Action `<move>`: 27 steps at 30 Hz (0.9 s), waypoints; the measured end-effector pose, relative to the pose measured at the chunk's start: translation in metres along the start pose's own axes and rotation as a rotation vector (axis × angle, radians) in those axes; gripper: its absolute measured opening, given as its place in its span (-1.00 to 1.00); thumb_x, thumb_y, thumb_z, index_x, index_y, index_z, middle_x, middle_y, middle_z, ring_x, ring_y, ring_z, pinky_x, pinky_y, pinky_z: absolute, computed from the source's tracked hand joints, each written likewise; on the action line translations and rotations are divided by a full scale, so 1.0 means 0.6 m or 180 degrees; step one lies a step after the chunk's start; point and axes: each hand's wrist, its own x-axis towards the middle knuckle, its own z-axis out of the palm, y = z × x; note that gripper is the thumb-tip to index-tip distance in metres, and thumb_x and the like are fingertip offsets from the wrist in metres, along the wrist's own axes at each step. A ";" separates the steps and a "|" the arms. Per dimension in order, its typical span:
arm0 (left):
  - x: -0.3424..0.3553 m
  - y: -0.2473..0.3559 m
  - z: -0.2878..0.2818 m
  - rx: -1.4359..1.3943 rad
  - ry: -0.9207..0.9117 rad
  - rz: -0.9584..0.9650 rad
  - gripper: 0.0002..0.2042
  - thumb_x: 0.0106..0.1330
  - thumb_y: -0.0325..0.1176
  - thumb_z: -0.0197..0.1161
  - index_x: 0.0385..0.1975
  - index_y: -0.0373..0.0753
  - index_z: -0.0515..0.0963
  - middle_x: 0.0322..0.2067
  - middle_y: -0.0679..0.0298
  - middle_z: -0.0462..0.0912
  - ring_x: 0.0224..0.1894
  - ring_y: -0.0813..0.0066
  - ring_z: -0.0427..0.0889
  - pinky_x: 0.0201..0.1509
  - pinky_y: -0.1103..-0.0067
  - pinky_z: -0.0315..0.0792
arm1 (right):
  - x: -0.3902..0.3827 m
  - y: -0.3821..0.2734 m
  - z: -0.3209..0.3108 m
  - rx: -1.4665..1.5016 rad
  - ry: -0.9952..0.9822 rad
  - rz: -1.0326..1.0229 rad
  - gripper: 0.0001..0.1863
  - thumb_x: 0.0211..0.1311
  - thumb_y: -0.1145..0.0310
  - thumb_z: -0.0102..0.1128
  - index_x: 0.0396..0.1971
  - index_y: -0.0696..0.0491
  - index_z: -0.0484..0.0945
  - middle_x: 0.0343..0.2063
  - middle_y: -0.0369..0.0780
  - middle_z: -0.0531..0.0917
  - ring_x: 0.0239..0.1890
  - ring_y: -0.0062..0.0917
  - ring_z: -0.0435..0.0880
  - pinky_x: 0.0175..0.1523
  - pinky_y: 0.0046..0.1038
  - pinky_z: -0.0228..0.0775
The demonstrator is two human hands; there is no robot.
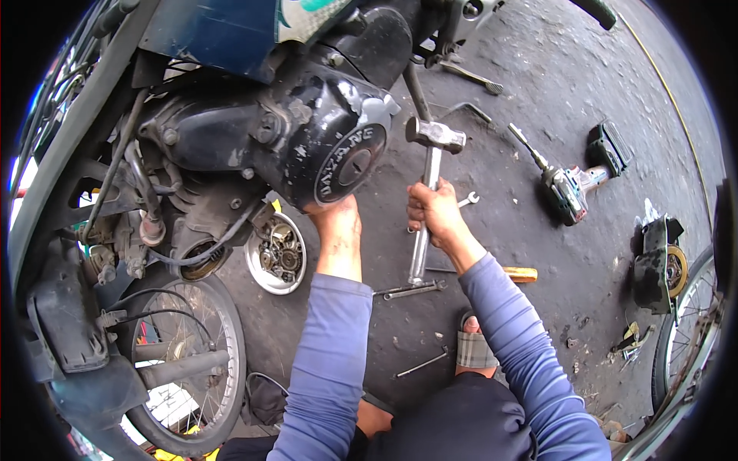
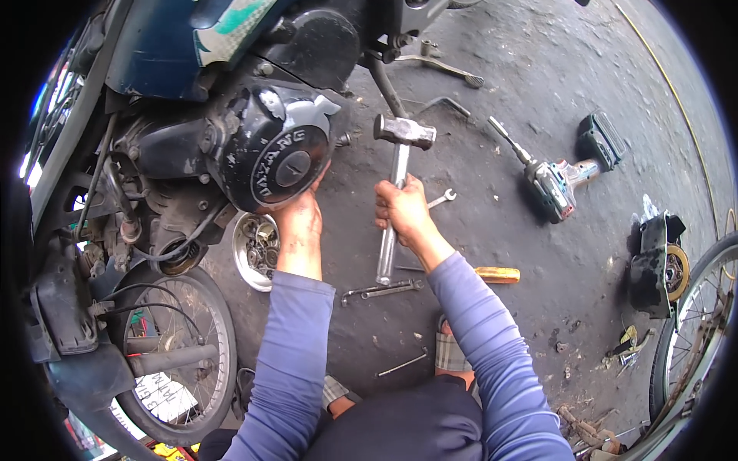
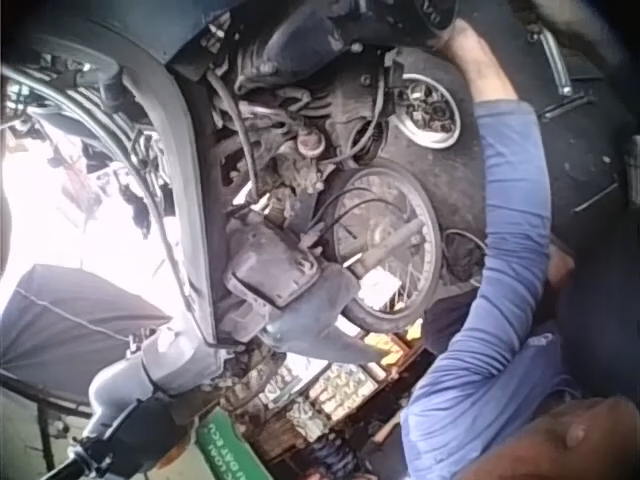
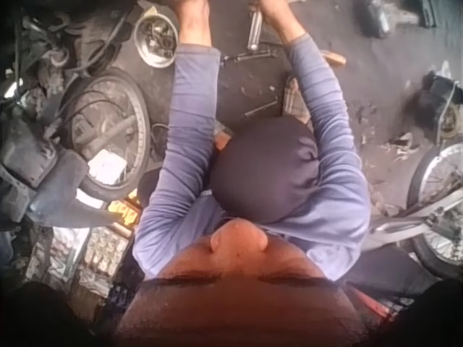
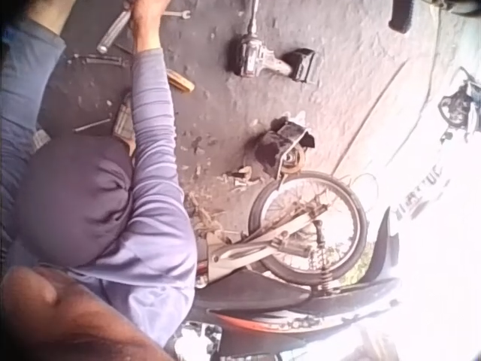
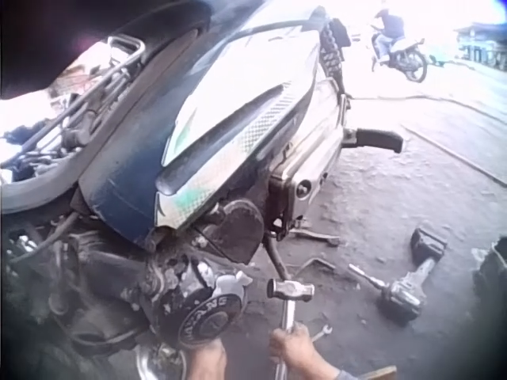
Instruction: Repair a motorcycle engine using various tools.
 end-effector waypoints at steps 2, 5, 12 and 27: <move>0.003 -0.002 0.002 -0.0250 0.0250 -0.0134 -0.62 0.33 -0.58 0.07 0.14 -0.24 0.28 0.08 0.13 0.42 0.01 0.19 0.55 -0.06 0.18 0.63 | -0.002 0.003 -0.002 -0.0748 -0.0058 -0.0119 -0.84 0.16 0.50 0.08 -0.46 0.05 0.27 -0.72 -0.37 0.30 -0.78 -0.72 0.21 -0.72 -0.56 0.10; -0.007 0.052 0.028 -0.0111 0.0258 -0.0707 -0.64 0.35 -0.52 0.05 0.14 -0.29 0.27 0.04 0.07 0.45 -0.15 0.10 0.64 -0.16 0.22 0.66 | -0.005 0.001 0.001 -0.0369 -0.0125 -0.0064 -0.84 0.17 0.50 0.09 -0.46 0.04 0.27 -0.71 -0.37 0.31 -0.77 -0.73 0.23 -0.72 -0.55 0.12; -0.021 0.096 0.068 0.0114 -0.0127 -0.0871 -0.69 0.39 -0.43 0.01 0.09 -0.36 0.36 0.00 0.02 0.52 -0.08 0.13 0.62 0.02 0.24 0.58 | -0.010 0.012 0.007 0.0010 -0.0088 -0.0112 -0.83 0.16 0.49 0.11 -0.45 0.04 0.27 -0.70 -0.37 0.32 -0.77 -0.73 0.24 -0.72 -0.59 0.13; -0.020 0.073 0.074 -0.0251 -0.0081 -0.0666 -0.73 0.39 -0.42 0.04 0.04 -0.36 0.37 -0.12 0.03 0.55 -0.18 0.07 0.65 0.04 0.21 0.56 | -0.004 0.023 0.010 0.0930 0.0216 -0.0296 -0.85 0.17 0.48 0.09 -0.46 0.04 0.29 -0.70 -0.40 0.30 -0.76 -0.77 0.22 -0.71 -0.58 0.10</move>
